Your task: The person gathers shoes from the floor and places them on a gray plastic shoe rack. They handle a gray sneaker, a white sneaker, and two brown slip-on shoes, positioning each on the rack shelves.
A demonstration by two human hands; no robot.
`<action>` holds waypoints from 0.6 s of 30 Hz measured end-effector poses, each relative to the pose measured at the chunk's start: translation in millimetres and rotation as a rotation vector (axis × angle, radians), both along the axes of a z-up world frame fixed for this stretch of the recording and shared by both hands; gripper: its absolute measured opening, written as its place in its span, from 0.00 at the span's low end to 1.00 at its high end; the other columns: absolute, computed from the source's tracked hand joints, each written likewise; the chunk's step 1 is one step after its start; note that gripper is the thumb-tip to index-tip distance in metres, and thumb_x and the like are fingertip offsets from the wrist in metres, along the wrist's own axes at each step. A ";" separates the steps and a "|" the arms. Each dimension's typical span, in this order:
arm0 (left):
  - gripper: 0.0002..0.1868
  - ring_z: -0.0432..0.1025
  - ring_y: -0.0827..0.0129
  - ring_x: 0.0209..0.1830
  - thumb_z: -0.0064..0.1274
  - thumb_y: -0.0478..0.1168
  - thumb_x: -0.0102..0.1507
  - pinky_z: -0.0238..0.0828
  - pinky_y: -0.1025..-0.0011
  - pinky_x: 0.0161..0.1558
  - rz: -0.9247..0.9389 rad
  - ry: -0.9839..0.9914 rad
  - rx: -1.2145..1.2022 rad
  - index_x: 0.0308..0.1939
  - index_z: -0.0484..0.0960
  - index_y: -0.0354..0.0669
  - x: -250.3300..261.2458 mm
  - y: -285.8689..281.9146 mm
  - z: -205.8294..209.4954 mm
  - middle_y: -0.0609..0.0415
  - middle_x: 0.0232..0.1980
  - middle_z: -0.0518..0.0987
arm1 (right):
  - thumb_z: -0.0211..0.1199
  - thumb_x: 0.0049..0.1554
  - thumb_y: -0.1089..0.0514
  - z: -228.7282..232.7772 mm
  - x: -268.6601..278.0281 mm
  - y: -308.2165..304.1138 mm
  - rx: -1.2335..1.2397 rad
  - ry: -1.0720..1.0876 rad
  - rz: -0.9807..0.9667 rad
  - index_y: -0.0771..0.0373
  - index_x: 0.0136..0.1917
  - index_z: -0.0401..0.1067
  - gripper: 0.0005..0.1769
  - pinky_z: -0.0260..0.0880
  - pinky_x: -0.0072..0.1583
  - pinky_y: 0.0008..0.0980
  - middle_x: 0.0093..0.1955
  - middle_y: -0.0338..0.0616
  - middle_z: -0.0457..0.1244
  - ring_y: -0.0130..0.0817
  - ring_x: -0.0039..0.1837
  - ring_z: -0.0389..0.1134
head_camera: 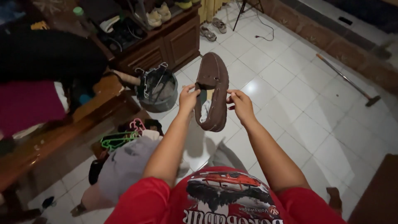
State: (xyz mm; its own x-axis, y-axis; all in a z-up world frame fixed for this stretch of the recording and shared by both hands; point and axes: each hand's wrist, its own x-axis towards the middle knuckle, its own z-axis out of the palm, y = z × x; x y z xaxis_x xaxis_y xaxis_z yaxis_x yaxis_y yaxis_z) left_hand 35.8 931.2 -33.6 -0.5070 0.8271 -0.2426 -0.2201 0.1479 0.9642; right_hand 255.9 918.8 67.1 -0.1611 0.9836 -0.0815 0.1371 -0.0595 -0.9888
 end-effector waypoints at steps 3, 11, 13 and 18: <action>0.27 0.70 0.48 0.67 0.65 0.41 0.56 0.66 0.62 0.66 0.013 0.073 -0.052 0.60 0.83 0.47 -6.6 28.9 -9.9 0.36 0.79 0.57 | 0.53 0.66 0.57 -7.1 -7.1 33.2 -0.035 0.045 -0.002 0.69 0.60 0.74 0.17 0.78 0.45 0.40 0.42 0.54 0.67 0.41 0.47 0.71; 0.29 0.80 0.65 0.43 0.65 0.42 0.54 0.79 0.69 0.42 0.105 0.091 -0.095 0.61 0.81 0.50 10.2 122.1 7.2 0.50 0.40 0.85 | 0.71 0.57 0.45 -49.2 -12.9 158.2 0.007 -0.127 0.101 0.76 0.65 0.69 0.34 0.76 0.47 0.47 0.50 0.64 0.65 0.51 0.49 0.71; 0.30 0.80 0.65 0.42 0.66 0.41 0.54 0.79 0.69 0.41 0.101 0.081 -0.060 0.61 0.80 0.48 16.6 153.0 16.9 0.49 0.40 0.85 | 0.75 0.53 0.45 -33.2 -10.4 189.3 0.008 -0.162 0.112 0.74 0.65 0.69 0.38 0.75 0.48 0.47 0.53 0.63 0.65 0.50 0.51 0.71; 0.32 0.80 0.64 0.41 0.66 0.37 0.52 0.80 0.69 0.39 0.079 0.068 0.020 0.61 0.78 0.46 39.4 222.6 26.5 0.47 0.43 0.85 | 0.83 0.42 0.48 -39.8 5.2 261.4 0.018 -0.271 0.097 0.72 0.67 0.69 0.47 0.75 0.51 0.46 0.58 0.58 0.64 0.47 0.54 0.72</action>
